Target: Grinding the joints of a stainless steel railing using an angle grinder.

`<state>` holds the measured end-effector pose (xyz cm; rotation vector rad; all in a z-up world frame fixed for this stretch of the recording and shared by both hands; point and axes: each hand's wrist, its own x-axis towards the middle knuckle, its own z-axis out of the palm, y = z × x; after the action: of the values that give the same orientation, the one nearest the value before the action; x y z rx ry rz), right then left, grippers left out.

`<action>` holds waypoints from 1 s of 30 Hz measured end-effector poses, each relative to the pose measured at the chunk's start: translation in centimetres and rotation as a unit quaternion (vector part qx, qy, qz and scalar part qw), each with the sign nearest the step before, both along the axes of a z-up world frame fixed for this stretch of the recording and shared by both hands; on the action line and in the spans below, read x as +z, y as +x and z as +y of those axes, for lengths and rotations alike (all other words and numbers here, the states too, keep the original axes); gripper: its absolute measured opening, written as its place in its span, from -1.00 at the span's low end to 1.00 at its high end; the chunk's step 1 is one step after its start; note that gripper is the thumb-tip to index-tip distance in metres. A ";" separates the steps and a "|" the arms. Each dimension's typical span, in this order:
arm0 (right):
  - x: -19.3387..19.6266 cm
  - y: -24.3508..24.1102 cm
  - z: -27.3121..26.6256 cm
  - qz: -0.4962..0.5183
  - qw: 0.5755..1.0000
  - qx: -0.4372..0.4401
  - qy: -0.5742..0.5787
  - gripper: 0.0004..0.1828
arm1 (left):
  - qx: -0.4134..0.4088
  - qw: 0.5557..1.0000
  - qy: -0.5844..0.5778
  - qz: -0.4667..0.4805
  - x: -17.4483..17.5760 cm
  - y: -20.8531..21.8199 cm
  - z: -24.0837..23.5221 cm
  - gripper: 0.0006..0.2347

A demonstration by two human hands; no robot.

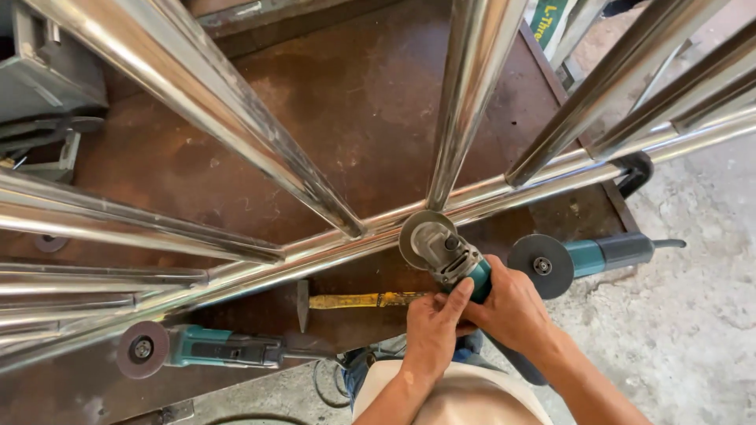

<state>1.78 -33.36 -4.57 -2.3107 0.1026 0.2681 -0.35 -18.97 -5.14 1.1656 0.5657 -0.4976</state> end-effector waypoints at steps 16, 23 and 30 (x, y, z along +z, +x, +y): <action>-1.5 -0.6 -1.9 0.046 0.997 -0.038 -0.054 -0.54 | -0.051 0.997 -0.049 0.033 -0.9 0.8 -1.4 -0.61; -2.0 -0.4 -2.3 0.021 0.997 0.005 -0.069 -0.50 | -0.018 0.996 -0.086 0.009 -1.5 0.3 -1.8 -0.65; -1.7 0.2 -2.7 -0.001 0.998 0.018 -0.067 -0.53 | 0.002 0.995 -0.102 0.005 -2.0 0.6 -2.1 -0.64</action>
<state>1.97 -36.02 -6.24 -2.4478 0.0807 0.2859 0.22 -21.03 -7.10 0.9682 0.5143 -0.5442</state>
